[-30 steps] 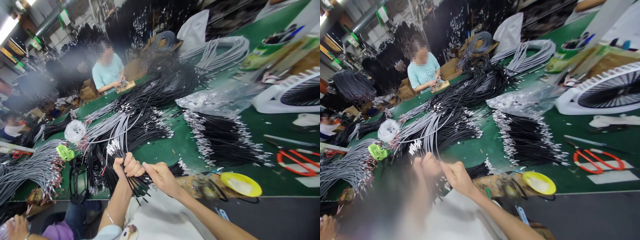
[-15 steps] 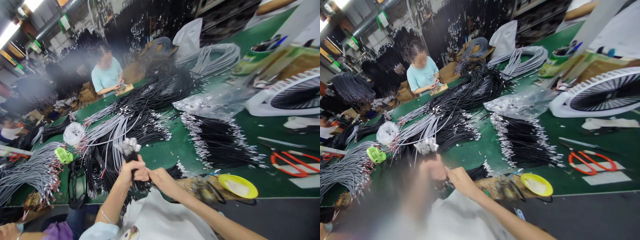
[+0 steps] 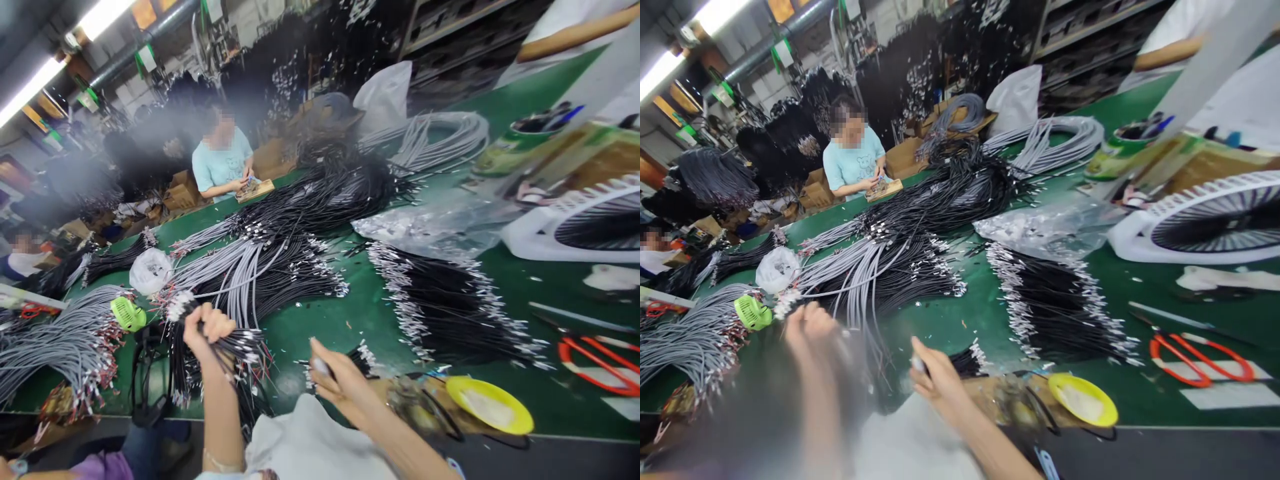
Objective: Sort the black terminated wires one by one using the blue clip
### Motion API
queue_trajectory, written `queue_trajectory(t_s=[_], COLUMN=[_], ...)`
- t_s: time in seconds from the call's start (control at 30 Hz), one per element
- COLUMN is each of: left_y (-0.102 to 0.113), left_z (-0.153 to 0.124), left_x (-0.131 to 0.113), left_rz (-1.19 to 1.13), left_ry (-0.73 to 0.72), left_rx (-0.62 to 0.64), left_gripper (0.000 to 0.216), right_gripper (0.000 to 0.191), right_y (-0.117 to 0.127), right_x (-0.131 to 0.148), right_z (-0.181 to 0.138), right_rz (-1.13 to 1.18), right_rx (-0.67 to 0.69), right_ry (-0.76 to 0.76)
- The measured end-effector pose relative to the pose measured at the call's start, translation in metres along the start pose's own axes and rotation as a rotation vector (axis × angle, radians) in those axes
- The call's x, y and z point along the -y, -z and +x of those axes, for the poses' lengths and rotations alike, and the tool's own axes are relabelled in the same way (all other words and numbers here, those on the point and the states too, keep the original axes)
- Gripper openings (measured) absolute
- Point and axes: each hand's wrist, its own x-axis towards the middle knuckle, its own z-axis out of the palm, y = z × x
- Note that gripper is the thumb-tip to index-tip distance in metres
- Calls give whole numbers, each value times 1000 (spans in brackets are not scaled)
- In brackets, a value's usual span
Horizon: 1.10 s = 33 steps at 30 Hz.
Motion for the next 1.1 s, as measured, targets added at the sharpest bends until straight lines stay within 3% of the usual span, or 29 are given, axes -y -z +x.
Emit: queue_trajectory(t_s=[0.13, 0.3, 0.43, 0.53, 0.6, 0.67, 0.8, 0.87, 0.97, 1.1], left_y=[-5, -13, -16, -11, -4, 6, 17, 12, -3, -14], left_z=[1, -6, -8, -7, -6, -5, -12, -16, -18, -13], left_x=[17, 27, 32, 34, 23, 2, -36, -31, 0, 33], left_rz=[-215, -111, -77, -53, -60, -112, -312, -190, -121, -150], left_ry=[33, 105, 122, 38, 9, -10, -349, -158, 14, 88], left_rx=[-10, -91, -155, -99, -50, -30, 49, 101, 95, 12], left_gripper=[26, 24, 25, 22, 21, 22, 20, 22, 25, 26], right_gripper=[54, 53, 46, 39, 41, 43, 41, 39, 39, 31], right_y=[-35, -41, -41, -44, -40, -29, -5, -5, -20, -35], right_x=[-15, -8, -6, -13, -14, -9, 9, 12, 0, -22], right_z=[5, 7, 3, -5, -11, -15, -9, -2, 4, 0], right_rz=[-92, -567, -694, -815, -776, -552, 37, 133, 105, 42], right_rx=[173, 165, 88, 63, 98, 88, 21, 78, 144, 164], right_ry=[-20, 475, 676, 836, 782, 580, 201, 104, 1, -18])
